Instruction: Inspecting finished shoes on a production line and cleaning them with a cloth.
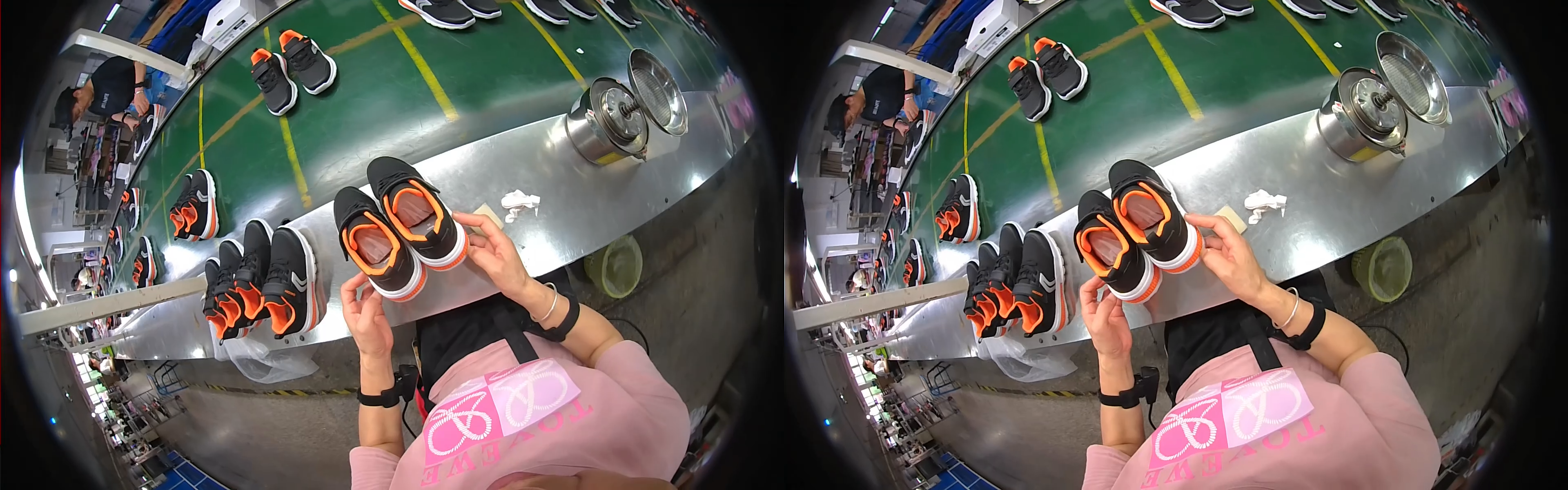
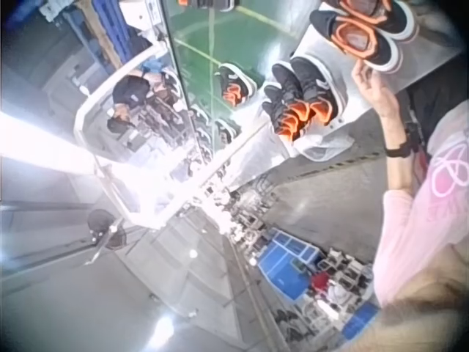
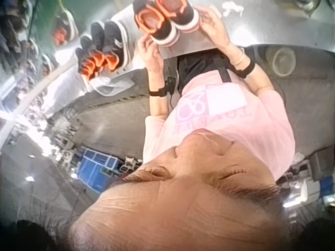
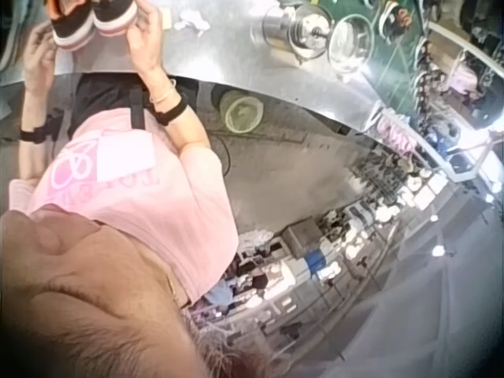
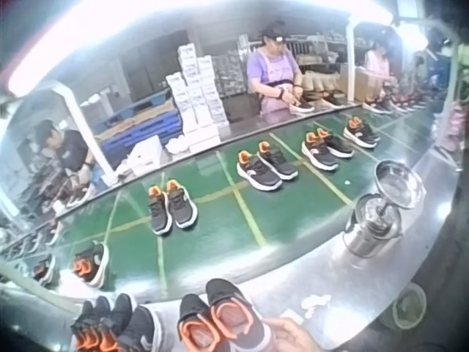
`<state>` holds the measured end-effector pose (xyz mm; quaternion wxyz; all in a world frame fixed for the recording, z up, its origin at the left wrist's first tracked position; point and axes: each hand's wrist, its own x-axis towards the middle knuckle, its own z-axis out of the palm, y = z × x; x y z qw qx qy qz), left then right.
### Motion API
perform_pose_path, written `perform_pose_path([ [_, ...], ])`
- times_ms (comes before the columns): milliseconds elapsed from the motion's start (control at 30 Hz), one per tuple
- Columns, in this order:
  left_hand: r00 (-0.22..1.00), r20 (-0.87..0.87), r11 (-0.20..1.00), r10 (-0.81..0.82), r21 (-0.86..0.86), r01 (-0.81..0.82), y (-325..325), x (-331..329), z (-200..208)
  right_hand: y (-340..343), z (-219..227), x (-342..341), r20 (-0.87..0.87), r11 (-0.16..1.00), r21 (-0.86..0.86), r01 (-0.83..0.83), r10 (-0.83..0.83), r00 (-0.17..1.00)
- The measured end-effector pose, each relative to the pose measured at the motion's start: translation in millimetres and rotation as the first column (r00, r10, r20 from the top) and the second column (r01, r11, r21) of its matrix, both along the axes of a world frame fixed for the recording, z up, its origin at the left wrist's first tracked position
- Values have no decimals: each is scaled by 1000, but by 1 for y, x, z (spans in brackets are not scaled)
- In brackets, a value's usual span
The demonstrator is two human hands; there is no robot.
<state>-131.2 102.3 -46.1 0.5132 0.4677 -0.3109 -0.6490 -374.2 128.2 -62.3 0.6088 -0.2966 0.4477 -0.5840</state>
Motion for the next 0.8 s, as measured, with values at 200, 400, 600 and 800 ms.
perform_pose_path([
  [200, 990, 128, 998, -52, -33, 56, 6, 6, -13, 0, 10, -10, -380, 1000, -21, -2, -7, 925],
  [400, 574, 819, 912, -12, -226, 342, 4, 17, -6, 3, 8, -40, -833, 990, -95, -107, -21, 553],
  [600, 408, 855, 773, 321, -485, 409, -5, 12, 31, 0, 12, -79, -957, 975, -208, 72, -218, 190],
  [800, -19, 982, 428, 185, -64, 902, -13, 7, 46, 7, 8, -103, -983, 999, -34, 41, -41, 178],
])
